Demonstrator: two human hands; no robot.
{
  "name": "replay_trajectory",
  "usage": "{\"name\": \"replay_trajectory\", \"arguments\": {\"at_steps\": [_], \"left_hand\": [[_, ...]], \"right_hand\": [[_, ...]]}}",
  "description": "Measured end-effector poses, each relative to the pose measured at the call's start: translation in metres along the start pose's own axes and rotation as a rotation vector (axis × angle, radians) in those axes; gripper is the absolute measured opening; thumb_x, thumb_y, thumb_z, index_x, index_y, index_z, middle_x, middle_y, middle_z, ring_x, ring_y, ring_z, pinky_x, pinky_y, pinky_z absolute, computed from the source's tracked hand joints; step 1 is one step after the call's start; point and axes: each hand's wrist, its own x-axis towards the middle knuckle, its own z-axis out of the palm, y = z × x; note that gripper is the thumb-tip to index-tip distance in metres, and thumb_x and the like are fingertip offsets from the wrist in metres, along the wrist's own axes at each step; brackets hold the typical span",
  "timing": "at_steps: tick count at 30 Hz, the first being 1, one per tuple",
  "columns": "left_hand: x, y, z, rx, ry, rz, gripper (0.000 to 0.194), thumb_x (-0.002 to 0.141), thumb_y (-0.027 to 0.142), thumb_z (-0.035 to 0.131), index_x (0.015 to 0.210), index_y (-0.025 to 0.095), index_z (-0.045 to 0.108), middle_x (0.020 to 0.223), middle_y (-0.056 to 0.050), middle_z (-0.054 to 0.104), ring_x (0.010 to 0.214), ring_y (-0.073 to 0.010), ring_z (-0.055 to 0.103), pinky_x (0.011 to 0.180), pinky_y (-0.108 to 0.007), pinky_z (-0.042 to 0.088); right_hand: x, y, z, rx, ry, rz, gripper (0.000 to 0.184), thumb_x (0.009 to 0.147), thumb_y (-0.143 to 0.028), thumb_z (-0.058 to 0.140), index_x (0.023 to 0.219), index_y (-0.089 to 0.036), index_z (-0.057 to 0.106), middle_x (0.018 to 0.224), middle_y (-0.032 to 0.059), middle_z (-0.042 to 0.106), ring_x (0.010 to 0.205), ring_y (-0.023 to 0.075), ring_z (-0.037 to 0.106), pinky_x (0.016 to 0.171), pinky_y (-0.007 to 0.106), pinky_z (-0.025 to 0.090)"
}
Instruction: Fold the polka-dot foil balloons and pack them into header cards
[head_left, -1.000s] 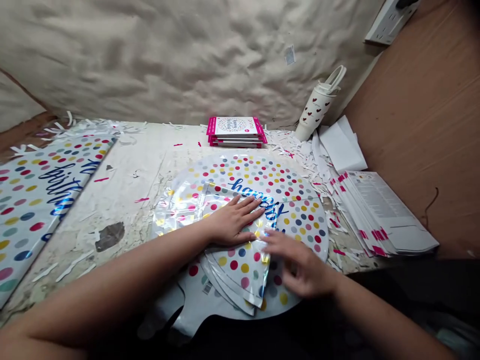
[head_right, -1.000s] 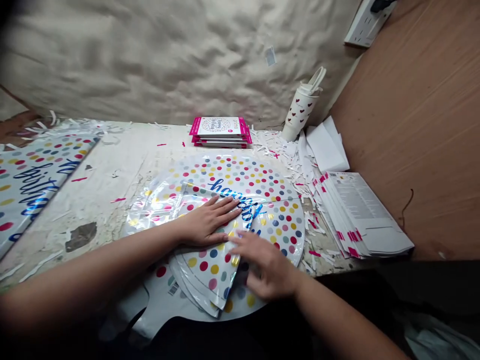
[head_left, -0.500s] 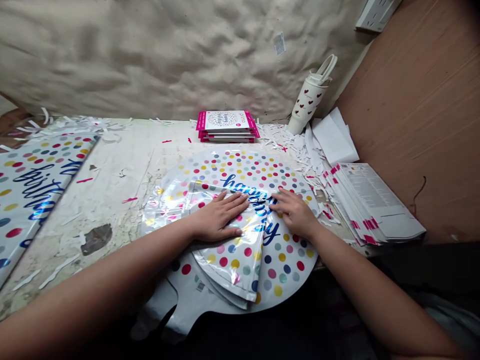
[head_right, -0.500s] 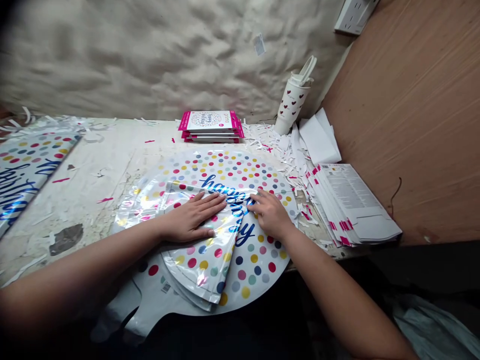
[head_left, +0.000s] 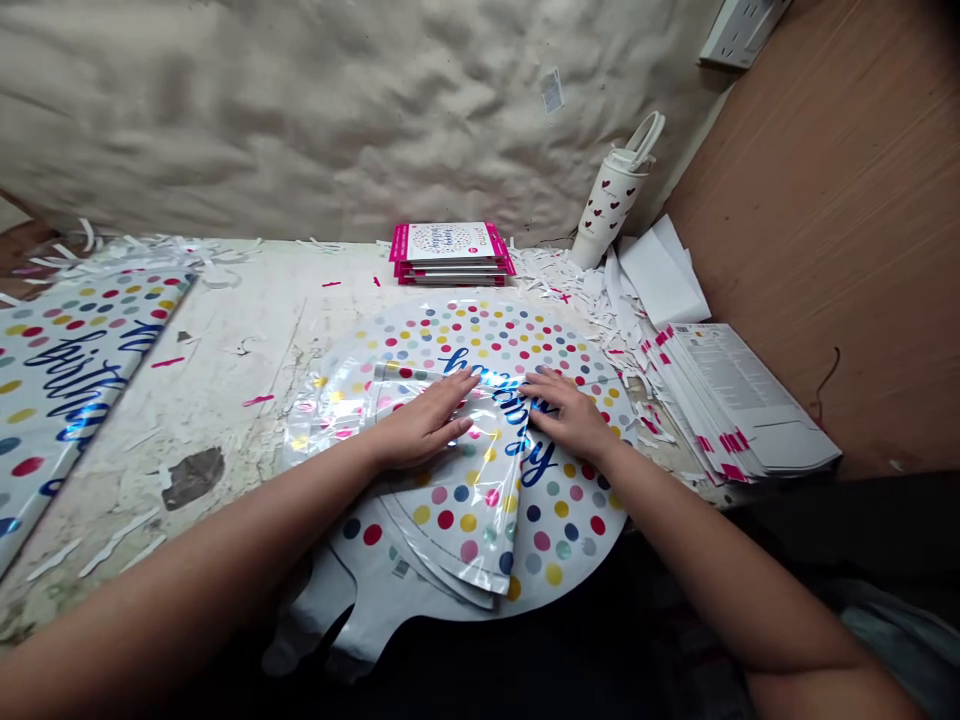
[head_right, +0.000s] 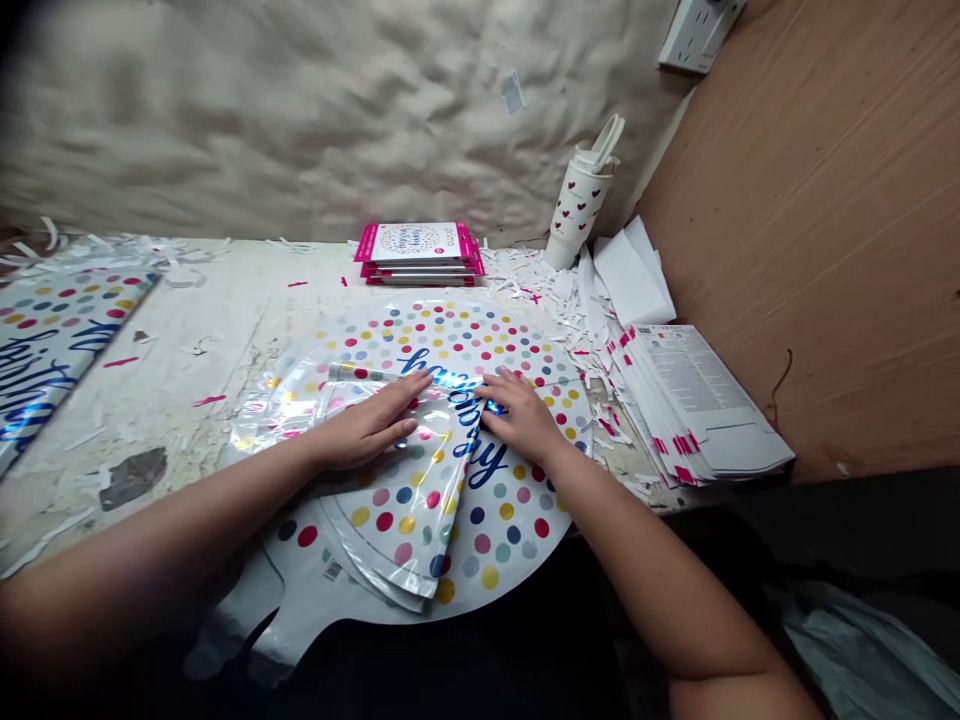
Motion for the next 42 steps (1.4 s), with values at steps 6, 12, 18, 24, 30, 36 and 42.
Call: {"name": "replay_trajectory", "arguments": {"at_steps": [6, 12, 18, 24, 30, 36, 42], "left_hand": [[0.0, 0.003, 0.002, 0.054, -0.031, -0.041, 0.061, 0.093, 0.048, 0.02, 0.143, 0.014, 0.016, 0.15, -0.009, 0.015, 0.138, -0.021, 0.012, 0.112, -0.04, 0.013], [0.0, 0.006, 0.002, 0.155, -0.127, -0.055, 0.06, 0.094, 0.049, 0.018, 0.143, 0.014, 0.018, 0.15, -0.009, 0.011, 0.138, -0.021, 0.006, 0.112, -0.041, 0.01], [0.014, 0.01, 0.002, 0.233, -0.067, 0.011, 0.056, 0.094, 0.044, 0.023, 0.142, 0.016, 0.022, 0.15, -0.009, 0.016, 0.138, -0.0256, 0.007, 0.11, -0.044, 0.012], [0.031, 0.011, 0.013, 0.244, -0.105, 0.07, 0.052, 0.095, 0.042, 0.021, 0.143, 0.022, 0.021, 0.15, -0.006, 0.016, 0.138, -0.0273, 0.008, 0.109, -0.048, 0.011], [0.031, 0.017, 0.014, 0.234, -0.098, 0.183, 0.047, 0.093, 0.045, 0.028, 0.14, 0.036, 0.025, 0.151, -0.005, 0.01, 0.137, -0.0313, 0.005, 0.105, -0.057, 0.008], [0.033, 0.018, 0.018, 0.238, -0.11, 0.147, 0.045, 0.094, 0.044, 0.028, 0.138, 0.036, 0.029, 0.151, -0.005, 0.014, 0.137, -0.0295, 0.009, 0.105, -0.056, 0.007], [0.025, 0.018, 0.015, 0.254, -0.059, 0.046, 0.048, 0.094, 0.044, 0.027, 0.139, 0.03, 0.029, 0.15, -0.007, 0.016, 0.137, -0.0302, 0.01, 0.106, -0.055, 0.009]], "right_hand": [[0.03, -0.013, 0.013, -0.124, -0.07, -0.233, 0.03, 0.08, -0.011, 0.049, 0.106, -0.019, 0.062, 0.101, 0.0079, 0.066, 0.092, 0.0191, 0.059, 0.08, 0.031, 0.047], [0.004, 0.002, -0.009, -0.261, -0.055, -0.176, 0.033, 0.091, -0.021, 0.036, 0.081, -0.018, 0.068, 0.074, 0.0095, 0.064, 0.075, 0.02, 0.057, 0.07, 0.033, 0.046], [-0.022, 0.01, -0.022, -0.267, -0.121, -0.082, 0.057, 0.085, -0.051, 0.047, 0.134, -0.023, 0.04, 0.14, 0.0119, 0.037, 0.13, 0.0311, 0.029, 0.102, 0.051, 0.029], [-0.052, -0.043, -0.022, -0.136, -0.427, -0.207, 0.058, 0.08, -0.06, 0.048, 0.133, -0.041, 0.037, 0.151, 0.0043, 0.013, 0.136, 0.0375, 0.007, 0.101, 0.065, 0.01], [-0.086, -0.068, -0.015, -0.07, -0.29, -0.007, 0.076, 0.077, -0.048, 0.057, 0.142, -0.025, 0.024, 0.15, 0.0115, 0.014, 0.137, 0.0348, 0.005, 0.105, 0.061, 0.015], [-0.061, -0.068, 0.016, -0.188, 0.019, 0.051, 0.065, 0.08, -0.038, 0.057, 0.135, -0.01, 0.036, 0.143, 0.021, 0.03, 0.135, 0.0358, 0.017, 0.104, 0.059, 0.026], [-0.051, -0.071, 0.017, -0.241, 0.119, -0.613, 0.025, 0.086, -0.008, 0.044, 0.098, -0.015, 0.065, 0.099, 0.01, 0.07, 0.101, 0.0217, 0.062, 0.096, 0.042, 0.046]]}}
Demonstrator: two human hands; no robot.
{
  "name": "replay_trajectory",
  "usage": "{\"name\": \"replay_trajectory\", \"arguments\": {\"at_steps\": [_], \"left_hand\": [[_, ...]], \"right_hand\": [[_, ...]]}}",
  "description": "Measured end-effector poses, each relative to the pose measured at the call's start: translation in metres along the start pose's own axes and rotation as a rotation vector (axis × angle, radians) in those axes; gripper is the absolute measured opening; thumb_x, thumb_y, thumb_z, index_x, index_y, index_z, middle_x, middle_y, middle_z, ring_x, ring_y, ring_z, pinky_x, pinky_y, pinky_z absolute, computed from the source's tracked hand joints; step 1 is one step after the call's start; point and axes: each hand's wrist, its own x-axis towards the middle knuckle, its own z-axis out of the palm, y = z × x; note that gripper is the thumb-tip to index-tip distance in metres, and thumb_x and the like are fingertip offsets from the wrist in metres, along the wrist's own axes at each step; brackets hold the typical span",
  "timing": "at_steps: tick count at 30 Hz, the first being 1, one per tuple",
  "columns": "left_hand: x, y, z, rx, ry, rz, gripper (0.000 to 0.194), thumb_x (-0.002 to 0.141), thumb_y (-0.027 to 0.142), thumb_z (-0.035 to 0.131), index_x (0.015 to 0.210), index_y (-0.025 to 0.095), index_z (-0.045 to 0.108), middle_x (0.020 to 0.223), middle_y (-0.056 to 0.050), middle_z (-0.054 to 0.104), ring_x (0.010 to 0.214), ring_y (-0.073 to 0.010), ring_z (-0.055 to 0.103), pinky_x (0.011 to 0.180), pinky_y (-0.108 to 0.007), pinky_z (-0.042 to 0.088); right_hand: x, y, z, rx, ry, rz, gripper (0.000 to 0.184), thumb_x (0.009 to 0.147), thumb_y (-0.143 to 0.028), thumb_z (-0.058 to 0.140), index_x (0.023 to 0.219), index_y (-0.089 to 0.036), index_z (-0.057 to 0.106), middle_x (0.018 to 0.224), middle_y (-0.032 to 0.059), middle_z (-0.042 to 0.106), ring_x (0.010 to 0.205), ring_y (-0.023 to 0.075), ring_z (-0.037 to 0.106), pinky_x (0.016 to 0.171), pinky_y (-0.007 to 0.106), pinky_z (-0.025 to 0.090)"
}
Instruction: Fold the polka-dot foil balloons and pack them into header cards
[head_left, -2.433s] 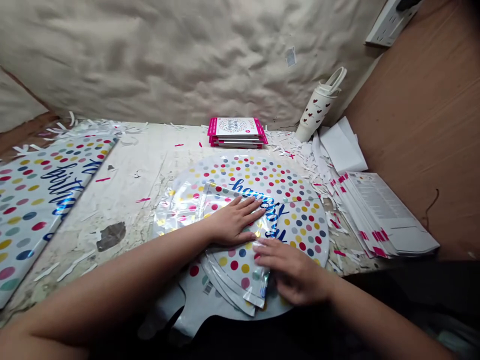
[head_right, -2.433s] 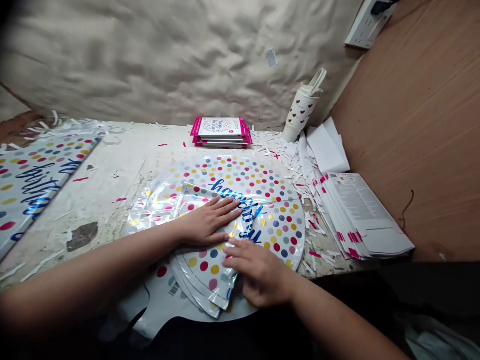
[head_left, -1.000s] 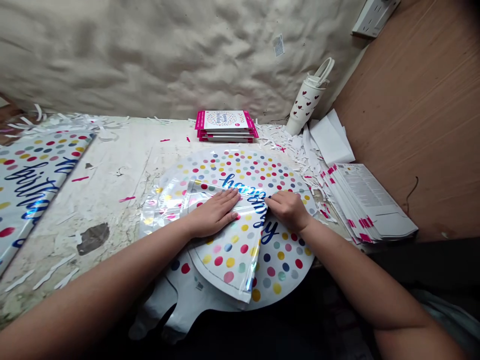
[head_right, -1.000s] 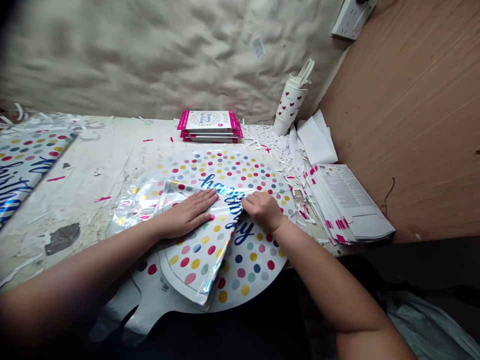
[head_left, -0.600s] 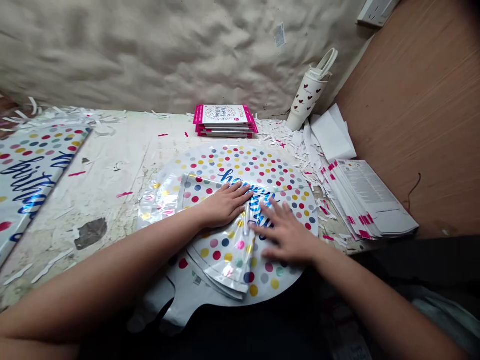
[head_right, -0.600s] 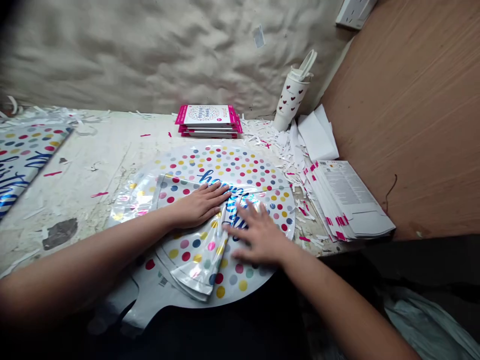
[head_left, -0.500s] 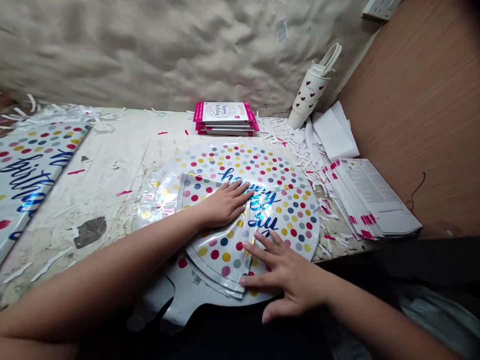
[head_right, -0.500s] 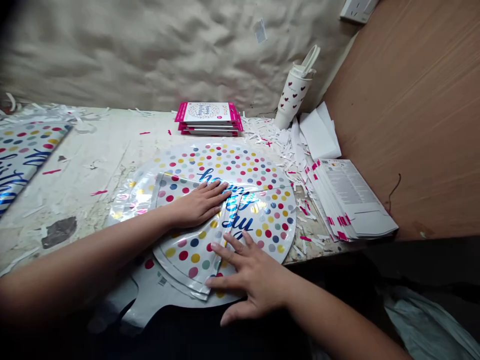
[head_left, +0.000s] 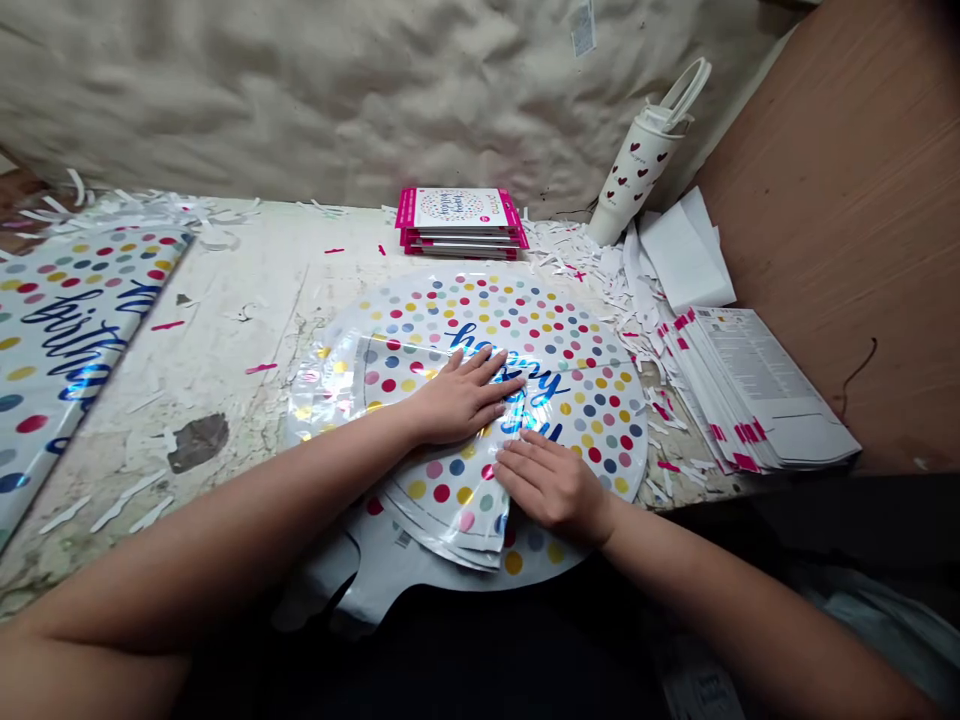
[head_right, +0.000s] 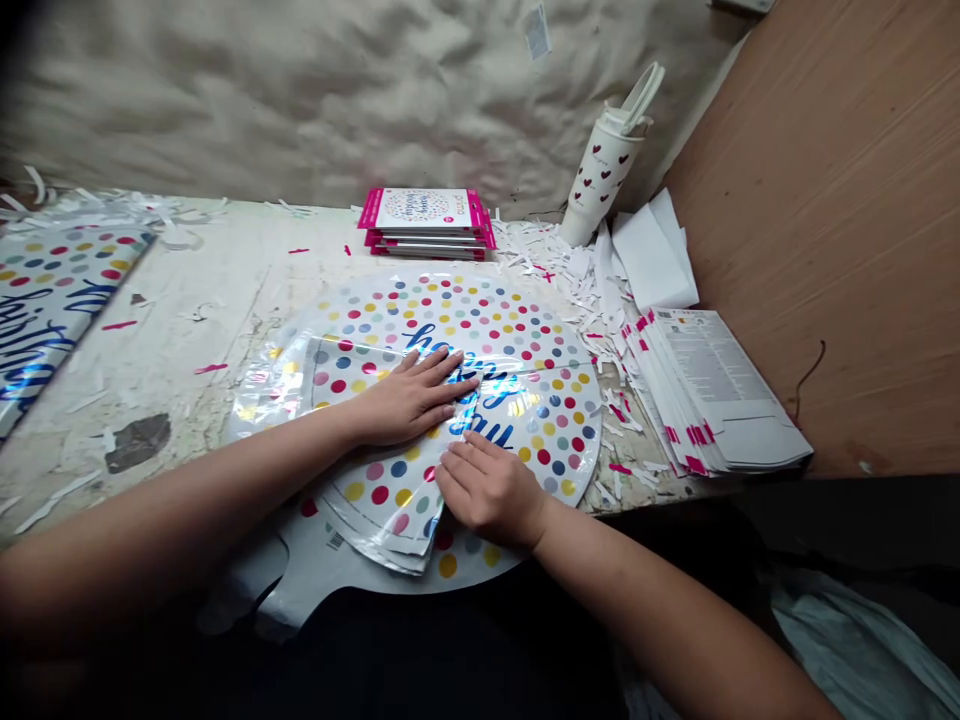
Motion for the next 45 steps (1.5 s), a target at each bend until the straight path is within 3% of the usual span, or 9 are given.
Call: {"name": "replay_trajectory", "arguments": {"at_steps": [9, 18, 22, 24, 27, 30, 35, 40, 45], "left_hand": [[-0.024, 0.014, 0.003, -0.004, -0.04, 0.003, 0.054, 0.093, 0.045, 0.026, 0.143, 0.023, 0.019, 0.151, -0.005, 0.012, 0.138, -0.0268, 0.005, 0.109, -0.048, 0.008], [-0.131, -0.059, -0.027, -0.161, 0.051, -0.403, 0.052, 0.092, 0.048, 0.028, 0.136, 0.022, 0.037, 0.144, -0.004, 0.034, 0.131, -0.0261, 0.031, 0.106, -0.044, 0.028], [-0.145, -0.017, -0.042, -0.079, 0.601, -0.524, 0.041, 0.093, 0.031, 0.032, 0.133, 0.027, 0.04, 0.136, 0.0, 0.046, 0.124, -0.0221, 0.043, 0.102, -0.04, 0.038], [-0.135, 0.018, -0.03, 0.004, 0.511, -0.165, 0.044, 0.091, 0.024, 0.035, 0.135, 0.023, 0.038, 0.137, -0.005, 0.044, 0.127, -0.0215, 0.039, 0.105, -0.039, 0.035], [-0.119, 0.052, 0.0, 0.082, 0.214, -0.151, 0.053, 0.09, 0.037, 0.036, 0.134, 0.008, 0.039, 0.138, -0.018, 0.039, 0.129, -0.0309, 0.033, 0.103, -0.047, 0.035], [-0.112, 0.053, 0.021, 0.07, 0.081, -0.256, 0.066, 0.089, 0.05, 0.034, 0.137, 0.005, 0.034, 0.142, -0.021, 0.028, 0.132, -0.0328, 0.027, 0.104, -0.048, 0.032], [-0.119, 0.042, 0.019, 0.049, 0.058, -0.249, 0.069, 0.088, 0.053, 0.034, 0.138, 0.006, 0.031, 0.145, -0.019, 0.021, 0.135, -0.0296, 0.019, 0.108, -0.045, 0.025], [-0.115, 0.047, 0.009, 0.084, 0.001, -0.277, 0.063, 0.09, 0.047, 0.032, 0.14, 0.008, 0.028, 0.146, -0.016, 0.02, 0.135, -0.0269, 0.02, 0.108, -0.042, 0.026], [-0.098, 0.052, 0.0, 0.135, -0.052, -0.386, 0.053, 0.085, 0.024, 0.043, 0.133, 0.002, 0.039, 0.137, -0.021, 0.04, 0.128, -0.0299, 0.036, 0.105, -0.041, 0.031]], "right_hand": [[-0.004, 0.006, -0.014, 0.526, -0.193, -0.005, 0.03, 0.087, -0.01, 0.041, 0.11, -0.017, 0.06, 0.111, 0.0078, 0.066, 0.112, 0.0172, 0.055, 0.098, 0.037, 0.044], [0.026, 0.042, 0.003, 0.961, -0.265, 1.199, 0.037, 0.088, -0.046, 0.04, 0.07, -0.019, 0.058, 0.056, 0.0002, 0.061, 0.051, 0.0143, 0.059, 0.043, 0.024, 0.047], [0.039, 0.054, 0.022, 0.879, -0.317, 1.28, 0.033, 0.088, -0.041, 0.042, 0.067, -0.02, 0.057, 0.045, -0.0016, 0.055, 0.036, 0.0123, 0.051, 0.034, 0.023, 0.041], [0.044, 0.058, 0.022, 0.825, -0.346, 1.296, 0.033, 0.088, -0.04, 0.042, 0.067, -0.02, 0.058, 0.047, -0.0002, 0.056, 0.037, 0.0135, 0.052, 0.033, 0.024, 0.042], [0.049, 0.057, 0.01, 0.708, -0.362, 1.294, 0.033, 0.086, -0.044, 0.045, 0.071, -0.018, 0.06, 0.056, 0.0055, 0.062, 0.046, 0.0192, 0.059, 0.039, 0.03, 0.047], [0.054, 0.04, -0.007, 0.441, -0.24, 1.099, 0.033, 0.084, -0.045, 0.051, 0.096, -0.016, 0.061, 0.088, 0.0149, 0.068, 0.081, 0.0295, 0.064, 0.062, 0.041, 0.054], [0.05, -0.002, -0.002, -0.061, -0.271, 0.156, 0.038, 0.089, -0.019, 0.042, 0.124, -0.009, 0.048, 0.125, 0.018, 0.054, 0.118, 0.0308, 0.048, 0.098, 0.051, 0.039], [0.044, 0.002, 0.004, -0.329, -0.338, 0.101, 0.029, 0.085, -0.005, 0.041, 0.108, -0.004, 0.06, 0.106, 0.0197, 0.065, 0.098, 0.0294, 0.062, 0.084, 0.048, 0.05], [0.042, -0.018, -0.024, -0.14, -0.009, -0.181, 0.017, 0.084, -0.013, 0.05, 0.093, -0.011, 0.065, 0.092, 0.01, 0.069, 0.095, 0.0242, 0.063, 0.093, 0.045, 0.046]]}}
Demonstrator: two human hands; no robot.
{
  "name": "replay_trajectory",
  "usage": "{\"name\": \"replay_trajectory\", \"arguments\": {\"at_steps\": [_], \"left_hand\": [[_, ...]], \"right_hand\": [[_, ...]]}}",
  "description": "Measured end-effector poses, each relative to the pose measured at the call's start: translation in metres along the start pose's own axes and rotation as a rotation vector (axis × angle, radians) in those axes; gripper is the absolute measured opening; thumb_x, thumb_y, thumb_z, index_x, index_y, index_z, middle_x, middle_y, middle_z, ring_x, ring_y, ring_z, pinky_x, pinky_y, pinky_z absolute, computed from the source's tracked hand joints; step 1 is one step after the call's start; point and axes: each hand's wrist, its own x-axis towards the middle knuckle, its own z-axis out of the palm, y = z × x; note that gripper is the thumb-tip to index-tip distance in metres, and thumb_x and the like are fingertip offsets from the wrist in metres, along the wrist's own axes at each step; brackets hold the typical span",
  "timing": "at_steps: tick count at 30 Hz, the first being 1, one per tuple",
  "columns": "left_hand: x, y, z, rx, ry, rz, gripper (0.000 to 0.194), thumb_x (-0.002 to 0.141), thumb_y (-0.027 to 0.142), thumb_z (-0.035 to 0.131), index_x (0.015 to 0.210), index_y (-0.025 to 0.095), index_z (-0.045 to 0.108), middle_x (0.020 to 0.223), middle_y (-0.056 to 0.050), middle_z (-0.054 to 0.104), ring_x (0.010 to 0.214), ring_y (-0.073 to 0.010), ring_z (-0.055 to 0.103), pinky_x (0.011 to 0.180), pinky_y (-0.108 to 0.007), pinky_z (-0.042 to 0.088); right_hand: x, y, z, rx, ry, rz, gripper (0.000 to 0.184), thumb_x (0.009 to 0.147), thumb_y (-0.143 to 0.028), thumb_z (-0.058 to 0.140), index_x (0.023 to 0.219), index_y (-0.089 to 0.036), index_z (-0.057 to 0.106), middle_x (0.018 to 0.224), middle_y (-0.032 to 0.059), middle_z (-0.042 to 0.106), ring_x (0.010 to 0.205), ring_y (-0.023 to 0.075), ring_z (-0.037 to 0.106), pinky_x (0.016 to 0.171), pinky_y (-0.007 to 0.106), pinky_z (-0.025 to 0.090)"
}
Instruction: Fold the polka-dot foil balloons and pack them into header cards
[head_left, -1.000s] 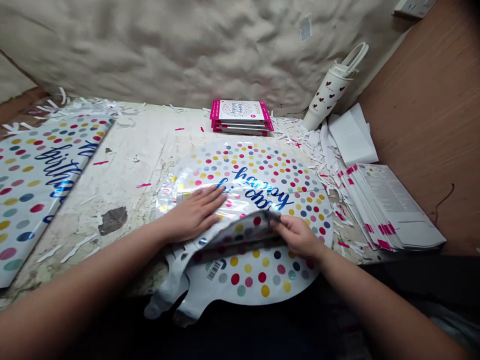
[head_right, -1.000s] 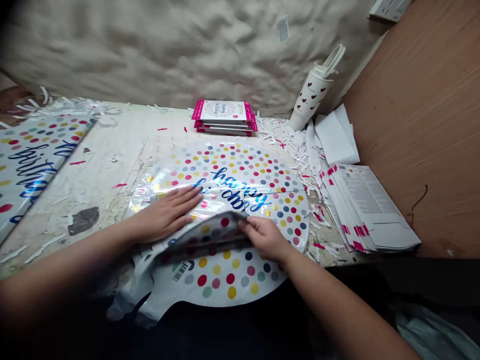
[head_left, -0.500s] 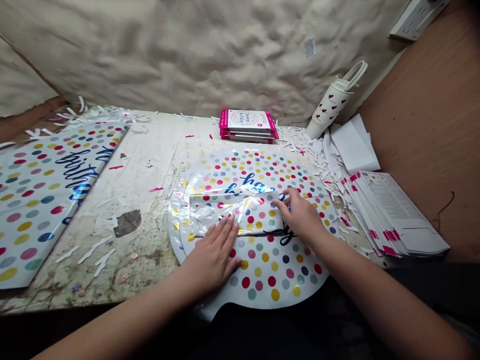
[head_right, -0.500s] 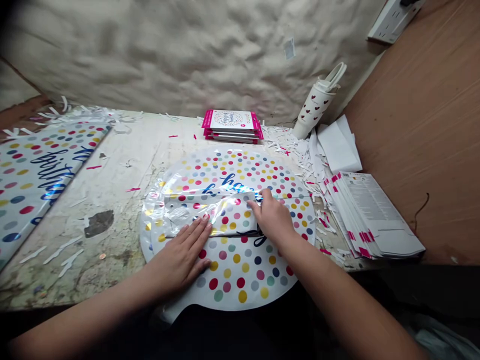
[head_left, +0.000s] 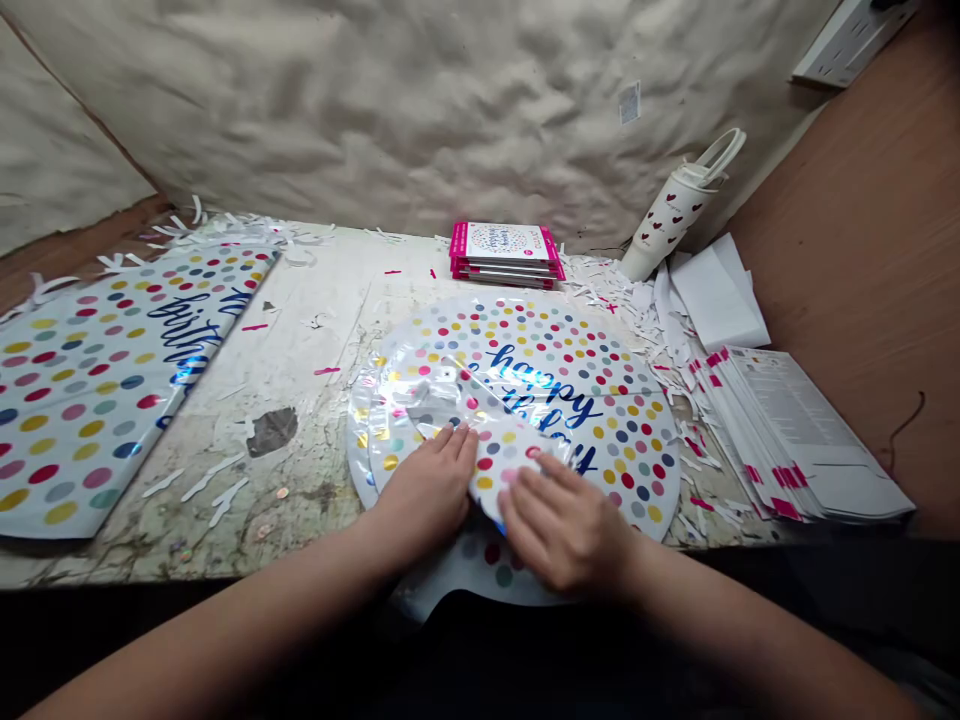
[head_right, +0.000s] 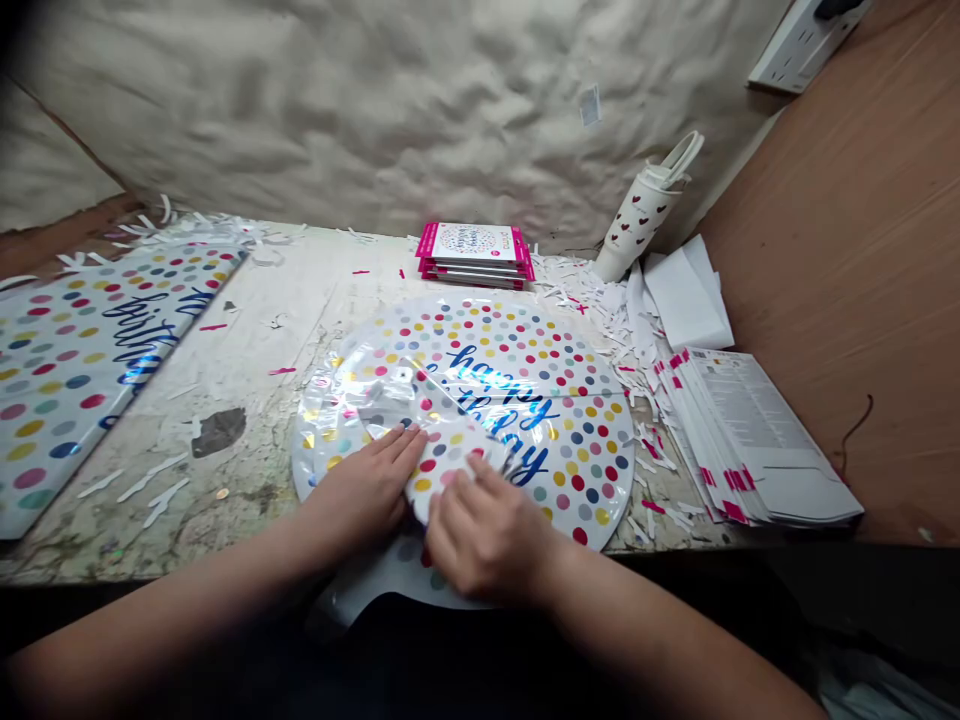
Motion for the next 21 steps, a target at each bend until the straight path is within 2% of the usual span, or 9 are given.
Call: {"name": "replay_trajectory", "arguments": {"at_steps": [2, 4, 7, 8, 10, 12, 14, 18, 21], "left_hand": [[0.003, -0.001, -0.001, -0.021, -0.026, -0.006, 0.052, 0.083, 0.014, 0.043, 0.135, 0.009, 0.039, 0.137, -0.018, 0.042, 0.127, -0.0288, 0.038, 0.102, -0.039, 0.035], [0.004, -0.004, 0.0, -0.084, -0.046, 0.034, 0.056, 0.083, 0.016, 0.045, 0.138, 0.019, 0.035, 0.14, -0.014, 0.038, 0.129, -0.0294, 0.035, 0.101, -0.04, 0.037], [0.002, -0.007, 0.007, -0.142, -0.053, 0.157, 0.058, 0.084, 0.02, 0.046, 0.139, 0.029, 0.03, 0.144, -0.012, 0.031, 0.132, -0.032, 0.027, 0.101, -0.045, 0.035], [0.001, -0.007, 0.009, -0.143, -0.047, 0.202, 0.058, 0.085, 0.019, 0.045, 0.139, 0.031, 0.03, 0.145, -0.012, 0.03, 0.132, -0.0326, 0.025, 0.102, -0.047, 0.033], [0.0, -0.006, 0.014, -0.141, -0.02, 0.292, 0.06, 0.084, 0.018, 0.046, 0.14, 0.029, 0.028, 0.146, -0.013, 0.026, 0.134, -0.0333, 0.021, 0.103, -0.05, 0.03], [-0.004, -0.006, 0.019, -0.142, 0.025, 0.371, 0.061, 0.082, 0.017, 0.047, 0.14, 0.022, 0.027, 0.146, -0.017, 0.024, 0.134, -0.0331, 0.019, 0.104, -0.051, 0.027], [-0.01, -0.007, 0.023, -0.148, 0.103, 0.424, 0.057, 0.083, 0.015, 0.046, 0.138, 0.015, 0.032, 0.144, -0.018, 0.03, 0.134, -0.0319, 0.022, 0.104, -0.05, 0.029], [-0.021, -0.014, 0.017, -0.327, 0.267, 0.436, 0.039, 0.085, 0.012, 0.039, 0.121, 0.016, 0.055, 0.118, -0.013, 0.06, 0.114, -0.0263, 0.051, 0.095, -0.042, 0.043], [-0.011, -0.018, -0.002, -0.695, 0.113, 0.099, 0.027, 0.085, 0.026, 0.042, 0.096, 0.021, 0.066, 0.09, -0.006, 0.069, 0.088, -0.0217, 0.062, 0.076, -0.032, 0.051]], "right_hand": [[-0.011, -0.008, -0.005, 0.094, 0.141, 0.062, 0.029, 0.083, -0.017, 0.054, 0.112, -0.018, 0.058, 0.115, 0.0084, 0.061, 0.116, 0.0256, 0.051, 0.103, 0.048, 0.037], [-0.029, -0.008, -0.001, 0.178, 0.176, 0.413, 0.06, 0.081, -0.022, 0.058, 0.136, -0.022, 0.034, 0.138, 0.0106, 0.042, 0.13, 0.0279, 0.033, 0.105, 0.05, 0.032], [-0.052, 0.001, 0.012, 0.313, 0.016, 0.869, 0.091, 0.078, -0.03, 0.061, 0.144, -0.014, 0.0, 0.148, 0.0179, 0.018, 0.136, 0.0301, 0.018, 0.104, 0.05, 0.034], [-0.056, 0.004, 0.016, 0.348, -0.03, 0.865, 0.093, 0.078, -0.03, 0.06, 0.144, -0.013, -0.004, 0.148, 0.0189, 0.015, 0.136, 0.0301, 0.016, 0.104, 0.05, 0.033], [-0.056, 0.009, 0.02, 0.387, -0.067, 0.626, 0.082, 0.082, -0.023, 0.054, 0.144, -0.016, 0.0, 0.148, 0.0168, 0.02, 0.136, 0.0286, 0.015, 0.106, 0.052, 0.027], [-0.05, 0.012, 0.019, 0.428, -0.122, 0.296, 0.063, 0.087, -0.014, 0.045, 0.143, -0.023, 0.018, 0.143, 0.0106, 0.035, 0.135, 0.0249, 0.023, 0.108, 0.052, 0.021], [-0.044, 0.014, 0.017, 0.511, -0.221, 0.121, 0.046, 0.089, -0.01, 0.039, 0.132, -0.026, 0.041, 0.13, 0.0053, 0.053, 0.127, 0.0211, 0.04, 0.107, 0.047, 0.026], [-0.037, 0.023, 0.012, 0.791, -0.338, 0.366, 0.027, 0.084, -0.02, 0.052, 0.109, -0.023, 0.063, 0.111, 0.0039, 0.066, 0.105, 0.0211, 0.059, 0.095, 0.039, 0.04], [-0.029, 0.037, 0.015, 1.028, -0.391, 0.765, 0.021, 0.081, -0.026, 0.055, 0.098, -0.022, 0.067, 0.095, 0.0031, 0.071, 0.086, 0.0191, 0.065, 0.077, 0.031, 0.05]]}}
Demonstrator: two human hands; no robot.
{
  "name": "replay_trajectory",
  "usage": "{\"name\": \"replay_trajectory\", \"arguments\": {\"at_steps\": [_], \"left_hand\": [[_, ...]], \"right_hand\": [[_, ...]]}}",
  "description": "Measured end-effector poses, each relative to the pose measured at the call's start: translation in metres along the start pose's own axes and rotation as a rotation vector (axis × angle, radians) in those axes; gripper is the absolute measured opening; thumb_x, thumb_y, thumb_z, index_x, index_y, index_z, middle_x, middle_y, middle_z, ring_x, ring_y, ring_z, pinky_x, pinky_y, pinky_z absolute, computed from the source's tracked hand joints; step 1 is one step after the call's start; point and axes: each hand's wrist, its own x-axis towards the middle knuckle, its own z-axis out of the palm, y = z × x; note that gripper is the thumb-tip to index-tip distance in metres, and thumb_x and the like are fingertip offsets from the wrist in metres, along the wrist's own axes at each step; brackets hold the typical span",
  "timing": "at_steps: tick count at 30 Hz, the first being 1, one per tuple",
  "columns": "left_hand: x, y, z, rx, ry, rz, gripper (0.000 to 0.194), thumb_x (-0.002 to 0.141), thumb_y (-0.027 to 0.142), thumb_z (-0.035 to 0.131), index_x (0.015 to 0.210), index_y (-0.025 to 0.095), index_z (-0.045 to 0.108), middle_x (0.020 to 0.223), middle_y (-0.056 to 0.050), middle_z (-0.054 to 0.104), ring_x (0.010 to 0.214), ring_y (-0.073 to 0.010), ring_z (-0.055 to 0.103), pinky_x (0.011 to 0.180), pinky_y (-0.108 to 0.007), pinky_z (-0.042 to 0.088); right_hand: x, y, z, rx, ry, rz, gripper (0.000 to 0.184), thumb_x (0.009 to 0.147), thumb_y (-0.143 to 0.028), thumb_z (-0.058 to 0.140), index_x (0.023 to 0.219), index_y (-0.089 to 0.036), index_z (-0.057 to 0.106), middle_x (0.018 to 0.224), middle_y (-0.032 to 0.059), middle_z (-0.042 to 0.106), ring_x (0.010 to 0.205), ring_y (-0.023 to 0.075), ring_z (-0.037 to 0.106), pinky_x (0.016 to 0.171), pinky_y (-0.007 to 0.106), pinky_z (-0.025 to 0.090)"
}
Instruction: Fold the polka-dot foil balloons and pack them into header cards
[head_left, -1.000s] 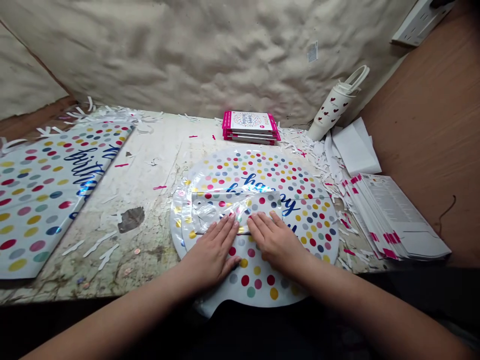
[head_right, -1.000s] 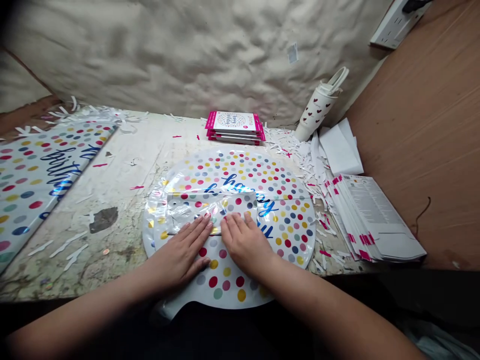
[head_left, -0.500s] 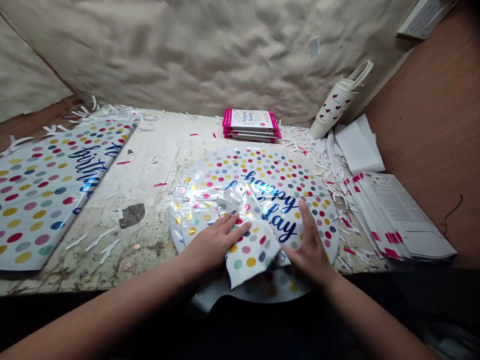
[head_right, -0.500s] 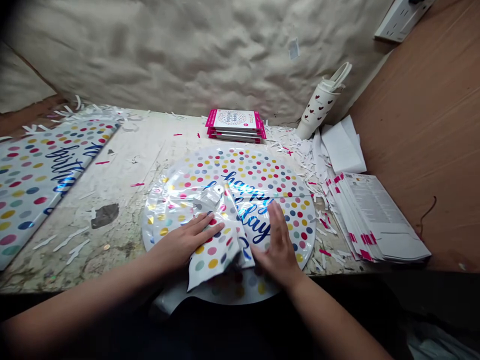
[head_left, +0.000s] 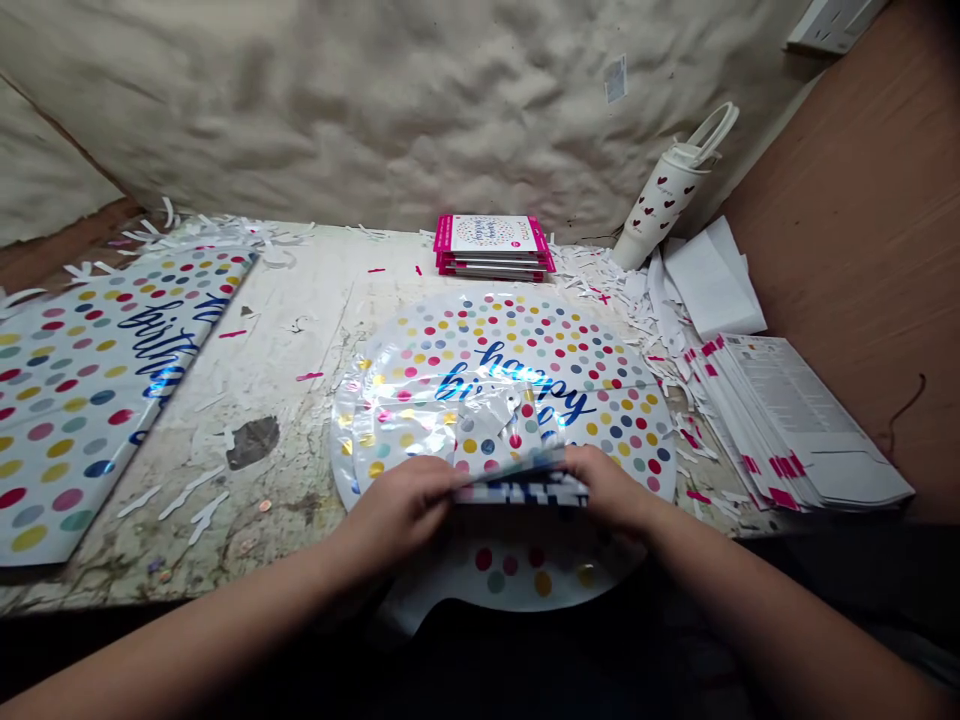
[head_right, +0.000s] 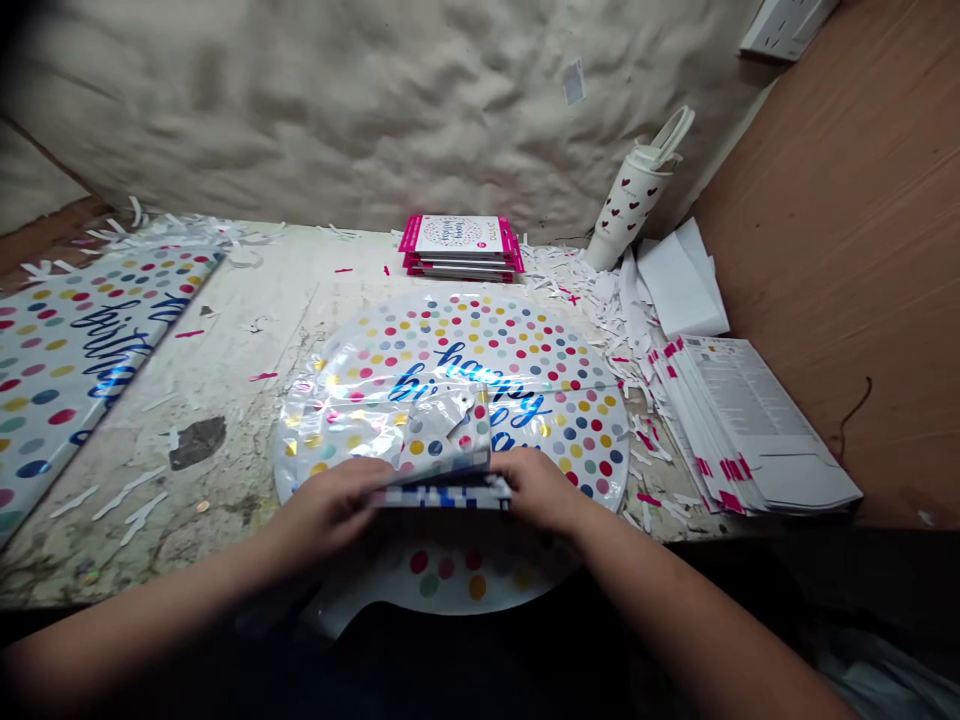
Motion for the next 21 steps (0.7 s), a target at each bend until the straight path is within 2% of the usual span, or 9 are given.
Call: {"name": "replay_trajectory", "arguments": {"at_steps": [3, 5, 6, 8, 9, 11, 14, 18, 21], "left_hand": [[0.029, 0.006, -0.016, -0.365, -0.105, -0.587, 0.028, 0.08, 0.042, 0.05, 0.069, 0.018, 0.061, 0.061, -0.001, 0.064, 0.054, -0.0152, 0.059, 0.048, -0.022, 0.046], [0.05, 0.006, -0.022, -0.51, -0.155, -0.793, 0.029, 0.074, 0.043, 0.058, 0.062, 0.017, 0.054, 0.053, -0.002, 0.061, 0.044, -0.0119, 0.054, 0.041, -0.019, 0.041], [0.058, 0.005, -0.023, -0.544, -0.171, -0.836, 0.029, 0.072, 0.041, 0.06, 0.06, 0.016, 0.053, 0.052, -0.002, 0.061, 0.042, -0.0112, 0.053, 0.041, -0.019, 0.04], [0.069, 0.003, -0.024, -0.55, -0.191, -0.854, 0.027, 0.069, 0.038, 0.064, 0.059, 0.015, 0.053, 0.049, -0.004, 0.061, 0.04, -0.0113, 0.053, 0.039, -0.019, 0.039], [0.071, 0.003, -0.024, -0.548, -0.199, -0.861, 0.028, 0.068, 0.038, 0.065, 0.058, 0.015, 0.053, 0.048, -0.004, 0.06, 0.038, -0.0115, 0.052, 0.037, -0.019, 0.037], [0.07, 0.003, -0.027, -0.546, -0.213, -0.865, 0.029, 0.065, 0.038, 0.067, 0.057, 0.014, 0.053, 0.046, -0.004, 0.059, 0.037, -0.0126, 0.052, 0.034, -0.018, 0.033], [0.056, 0.006, -0.038, -0.599, -0.163, -0.853, 0.028, 0.065, 0.041, 0.068, 0.069, 0.014, 0.057, 0.063, -0.006, 0.065, 0.054, -0.0159, 0.062, 0.042, -0.02, 0.042], [0.038, 0.009, -0.051, -0.899, -0.033, -0.949, 0.042, 0.062, 0.039, 0.071, 0.094, 0.016, 0.056, 0.099, -0.011, 0.065, 0.083, -0.0213, 0.066, 0.066, -0.03, 0.054], [0.045, 0.005, -0.045, -0.868, -0.16, -0.94, 0.038, 0.064, 0.042, 0.07, 0.087, 0.016, 0.056, 0.083, -0.008, 0.066, 0.072, -0.02, 0.066, 0.058, -0.028, 0.053]], "right_hand": [[0.017, 0.002, -0.009, 0.153, 0.142, 0.333, 0.028, 0.087, -0.032, 0.044, 0.103, -0.017, 0.061, 0.074, 0.0024, 0.068, 0.063, 0.0168, 0.064, 0.059, 0.029, 0.053], [0.026, 0.0, -0.01, 0.086, 0.3, 0.427, 0.036, 0.089, -0.036, 0.039, 0.116, -0.016, 0.052, 0.075, 0.0036, 0.066, 0.061, 0.0176, 0.063, 0.058, 0.033, 0.053], [0.029, -0.003, -0.008, -0.008, 0.382, 0.403, 0.039, 0.09, -0.036, 0.038, 0.121, -0.016, 0.048, 0.083, 0.0059, 0.066, 0.067, 0.019, 0.064, 0.063, 0.036, 0.053], [0.035, -0.011, 0.001, -0.265, 0.457, 0.233, 0.039, 0.091, -0.031, 0.034, 0.125, -0.015, 0.045, 0.108, 0.0116, 0.062, 0.096, 0.0222, 0.06, 0.084, 0.04, 0.048], [0.038, -0.015, 0.007, -0.4, 0.435, 0.134, 0.04, 0.092, -0.029, 0.031, 0.126, -0.016, 0.046, 0.122, 0.0128, 0.055, 0.112, 0.0234, 0.051, 0.095, 0.042, 0.041], [0.045, -0.021, 0.019, -0.567, 0.264, 0.025, 0.045, 0.093, -0.035, 0.029, 0.132, -0.018, 0.042, 0.142, 0.0105, 0.036, 0.132, 0.0258, 0.027, 0.107, 0.045, 0.023], [0.057, -0.02, 0.029, -0.598, 0.061, 0.099, 0.062, 0.089, -0.058, 0.026, 0.142, -0.027, 0.023, 0.151, 0.0053, 0.014, 0.138, 0.0296, 0.004, 0.109, 0.051, 0.008], [0.063, -0.011, 0.031, -0.57, 0.033, 0.132, 0.064, 0.087, -0.064, 0.022, 0.143, -0.033, 0.015, 0.152, 0.0033, 0.007, 0.138, 0.0301, -0.004, 0.109, 0.052, 0.002], [0.063, -0.013, 0.034, -0.56, 0.067, 0.093, 0.062, 0.088, -0.061, 0.024, 0.142, -0.031, 0.018, 0.152, 0.0044, 0.009, 0.137, 0.0324, -0.001, 0.108, 0.054, 0.003]]}}
